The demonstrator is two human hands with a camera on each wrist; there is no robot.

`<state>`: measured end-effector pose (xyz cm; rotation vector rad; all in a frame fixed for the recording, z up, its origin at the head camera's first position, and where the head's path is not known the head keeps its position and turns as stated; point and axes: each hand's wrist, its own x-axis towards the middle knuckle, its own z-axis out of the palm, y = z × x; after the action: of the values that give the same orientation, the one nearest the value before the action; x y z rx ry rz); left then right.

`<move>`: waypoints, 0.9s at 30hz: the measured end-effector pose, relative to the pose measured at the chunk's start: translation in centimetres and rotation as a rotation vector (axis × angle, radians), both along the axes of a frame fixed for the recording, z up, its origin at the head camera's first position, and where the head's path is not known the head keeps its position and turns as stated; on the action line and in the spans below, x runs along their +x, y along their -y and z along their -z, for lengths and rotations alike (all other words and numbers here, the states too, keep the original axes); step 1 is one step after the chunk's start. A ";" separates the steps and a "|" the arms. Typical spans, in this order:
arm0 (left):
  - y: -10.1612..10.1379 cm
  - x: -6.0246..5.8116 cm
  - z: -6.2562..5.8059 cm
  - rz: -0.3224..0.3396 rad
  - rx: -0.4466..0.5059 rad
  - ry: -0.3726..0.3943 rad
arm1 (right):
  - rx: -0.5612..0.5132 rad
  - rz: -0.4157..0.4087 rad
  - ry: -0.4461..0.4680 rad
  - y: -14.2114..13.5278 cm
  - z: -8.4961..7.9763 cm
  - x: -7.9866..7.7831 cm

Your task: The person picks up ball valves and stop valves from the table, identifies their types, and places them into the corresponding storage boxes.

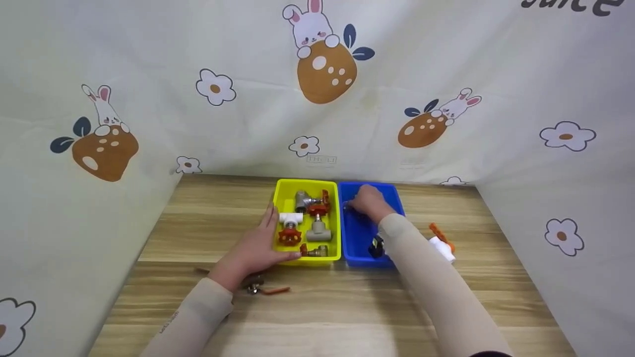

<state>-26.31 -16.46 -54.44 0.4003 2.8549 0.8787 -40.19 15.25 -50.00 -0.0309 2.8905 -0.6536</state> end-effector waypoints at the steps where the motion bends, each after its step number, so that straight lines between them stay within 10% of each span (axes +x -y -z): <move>1: 0.0 0.0 0.0 0.006 0.003 0.002 | 0.014 -0.001 -0.008 0.0 0.0 0.0; 27: 0.0 0.1 -0.3 -0.007 -0.013 0.027 | -0.040 -0.026 0.097 -1.5 -2.2 0.5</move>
<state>-26.25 -16.45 -54.18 0.3748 2.8377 0.8596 -39.70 16.78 -47.81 -0.0405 2.7795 -0.6892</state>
